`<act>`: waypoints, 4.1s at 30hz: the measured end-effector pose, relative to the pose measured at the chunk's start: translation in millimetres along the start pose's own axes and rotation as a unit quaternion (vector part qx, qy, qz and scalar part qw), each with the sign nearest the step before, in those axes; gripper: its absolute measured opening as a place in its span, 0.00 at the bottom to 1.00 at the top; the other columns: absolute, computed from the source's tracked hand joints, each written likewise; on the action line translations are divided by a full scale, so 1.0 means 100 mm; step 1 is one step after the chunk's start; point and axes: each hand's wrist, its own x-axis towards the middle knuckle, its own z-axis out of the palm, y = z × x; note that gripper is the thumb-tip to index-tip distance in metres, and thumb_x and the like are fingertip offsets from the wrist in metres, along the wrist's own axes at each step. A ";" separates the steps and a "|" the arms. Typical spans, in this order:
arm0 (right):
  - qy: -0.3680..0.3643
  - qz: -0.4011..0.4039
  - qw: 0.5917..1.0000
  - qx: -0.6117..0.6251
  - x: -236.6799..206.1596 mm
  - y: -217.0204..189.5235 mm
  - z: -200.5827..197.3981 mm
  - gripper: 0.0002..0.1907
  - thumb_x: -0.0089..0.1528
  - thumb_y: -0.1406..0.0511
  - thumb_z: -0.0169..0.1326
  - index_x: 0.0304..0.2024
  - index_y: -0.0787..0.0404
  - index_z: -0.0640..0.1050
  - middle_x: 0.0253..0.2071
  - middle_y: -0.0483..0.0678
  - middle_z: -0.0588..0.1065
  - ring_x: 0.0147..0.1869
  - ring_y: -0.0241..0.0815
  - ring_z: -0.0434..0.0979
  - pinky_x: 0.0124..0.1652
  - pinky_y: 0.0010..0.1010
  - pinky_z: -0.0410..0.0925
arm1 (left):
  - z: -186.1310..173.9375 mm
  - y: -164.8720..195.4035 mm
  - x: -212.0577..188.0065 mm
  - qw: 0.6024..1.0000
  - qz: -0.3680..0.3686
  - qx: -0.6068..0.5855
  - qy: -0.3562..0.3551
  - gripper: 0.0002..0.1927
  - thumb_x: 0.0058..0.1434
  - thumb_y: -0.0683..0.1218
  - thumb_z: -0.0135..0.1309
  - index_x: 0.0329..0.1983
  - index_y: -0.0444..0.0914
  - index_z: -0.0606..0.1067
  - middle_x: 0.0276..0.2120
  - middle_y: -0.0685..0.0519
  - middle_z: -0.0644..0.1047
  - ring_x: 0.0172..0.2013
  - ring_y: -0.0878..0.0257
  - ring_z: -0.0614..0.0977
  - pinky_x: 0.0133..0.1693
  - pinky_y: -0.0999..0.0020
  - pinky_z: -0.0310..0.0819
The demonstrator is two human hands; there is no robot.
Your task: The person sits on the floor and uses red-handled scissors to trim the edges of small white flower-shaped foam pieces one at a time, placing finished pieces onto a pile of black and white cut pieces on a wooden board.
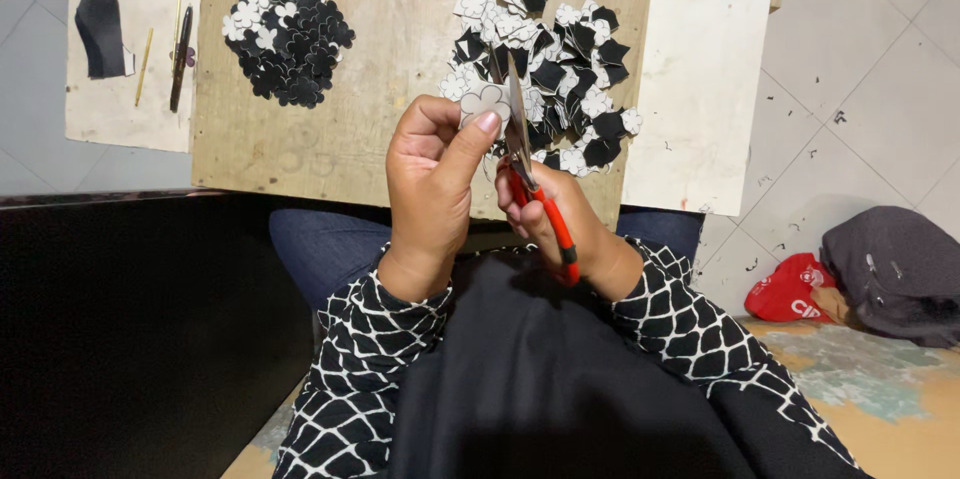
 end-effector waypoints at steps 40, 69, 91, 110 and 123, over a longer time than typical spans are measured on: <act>-0.030 -0.017 0.999 -0.035 0.02 0.19 -0.14 0.44 0.62 0.33 0.49 0.55 0.65 0.71 0.38 0.41 0.69 0.39 0.29 0.67 0.37 0.20 0.65 | -0.12 0.15 0.02 0.998 0.014 0.064 0.019 0.07 0.67 0.40 0.60 0.45 0.36 0.74 0.35 0.56 0.79 0.35 0.73 0.77 0.37 0.78 0.72; -0.068 -0.039 0.994 -0.070 0.04 0.11 -0.13 0.37 0.64 0.33 0.46 0.34 0.60 0.70 0.30 0.40 0.69 0.33 0.28 0.64 0.33 0.21 0.62 | -0.17 0.35 0.01 0.995 0.057 0.087 0.012 0.10 0.69 0.37 0.60 0.50 0.32 0.73 0.39 0.51 0.80 0.39 0.69 0.82 0.41 0.77 0.76; -0.086 -0.039 0.994 -0.058 0.03 0.14 -0.12 0.42 0.64 0.33 0.47 0.50 0.66 0.71 0.35 0.40 0.68 0.38 0.29 0.66 0.39 0.22 0.65 | -0.18 0.43 -0.07 0.991 0.052 0.122 -0.006 0.18 0.66 0.32 0.63 0.54 0.33 0.68 0.39 0.50 0.79 0.41 0.67 0.83 0.47 0.73 0.80; -0.100 -0.023 0.992 -0.069 0.04 0.13 -0.16 0.41 0.64 0.33 0.47 0.47 0.65 0.72 0.31 0.41 0.68 0.36 0.31 0.68 0.39 0.23 0.67 | -0.24 0.52 -0.04 0.991 0.027 0.125 -0.031 0.19 0.66 0.31 0.61 0.54 0.33 0.66 0.39 0.47 0.81 0.40 0.66 0.83 0.46 0.73 0.80; -0.100 0.015 0.995 0.000 0.01 0.09 -0.15 0.51 0.56 0.26 0.47 0.53 0.64 0.70 0.40 0.43 0.69 0.38 0.31 0.68 0.37 0.24 0.67 | -0.20 0.38 -0.05 0.988 -0.044 0.107 -0.106 0.12 0.67 0.34 0.60 0.51 0.31 0.71 0.40 0.50 0.81 0.40 0.69 0.82 0.44 0.77 0.78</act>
